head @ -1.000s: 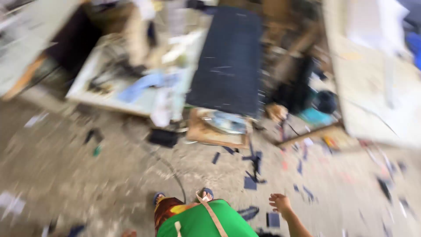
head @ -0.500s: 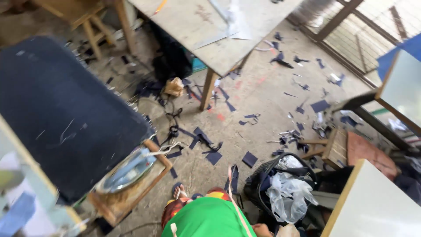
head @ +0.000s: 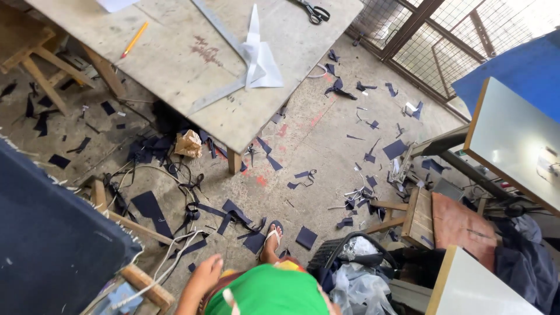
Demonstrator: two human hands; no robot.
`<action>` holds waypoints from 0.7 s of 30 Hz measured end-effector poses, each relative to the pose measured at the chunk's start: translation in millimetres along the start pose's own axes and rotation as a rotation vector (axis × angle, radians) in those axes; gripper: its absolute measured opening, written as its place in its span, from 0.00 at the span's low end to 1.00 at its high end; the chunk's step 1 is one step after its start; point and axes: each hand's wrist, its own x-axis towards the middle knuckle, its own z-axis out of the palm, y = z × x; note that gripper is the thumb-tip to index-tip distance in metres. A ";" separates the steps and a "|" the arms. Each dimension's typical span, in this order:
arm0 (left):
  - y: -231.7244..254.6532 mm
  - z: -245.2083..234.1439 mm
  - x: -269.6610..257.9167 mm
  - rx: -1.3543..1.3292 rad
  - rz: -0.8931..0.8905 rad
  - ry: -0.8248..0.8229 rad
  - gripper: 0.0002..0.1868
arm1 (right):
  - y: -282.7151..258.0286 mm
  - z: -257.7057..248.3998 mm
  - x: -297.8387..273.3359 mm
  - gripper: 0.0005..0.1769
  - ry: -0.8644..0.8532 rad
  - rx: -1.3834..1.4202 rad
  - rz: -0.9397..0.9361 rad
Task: The person uses a ruler and pencil to draw straight lines on a sheet of white paper. They then use scissors to cut the paper along the drawn lines, creating separate strips. The person handles the paper and tools on a cluttered workbench.
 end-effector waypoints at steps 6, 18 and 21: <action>140.9 -13.3 141.3 -0.310 0.407 0.353 0.24 | -217.6 -101.1 44.9 0.13 -0.098 -0.032 -0.539; 414.9 -216.6 311.7 -0.129 0.867 0.873 0.20 | -677.7 -12.0 -313.2 0.27 0.115 -0.230 -1.778; 457.7 -231.6 356.8 0.175 0.952 0.940 0.23 | -742.2 24.9 -308.1 0.35 0.163 -0.339 -2.033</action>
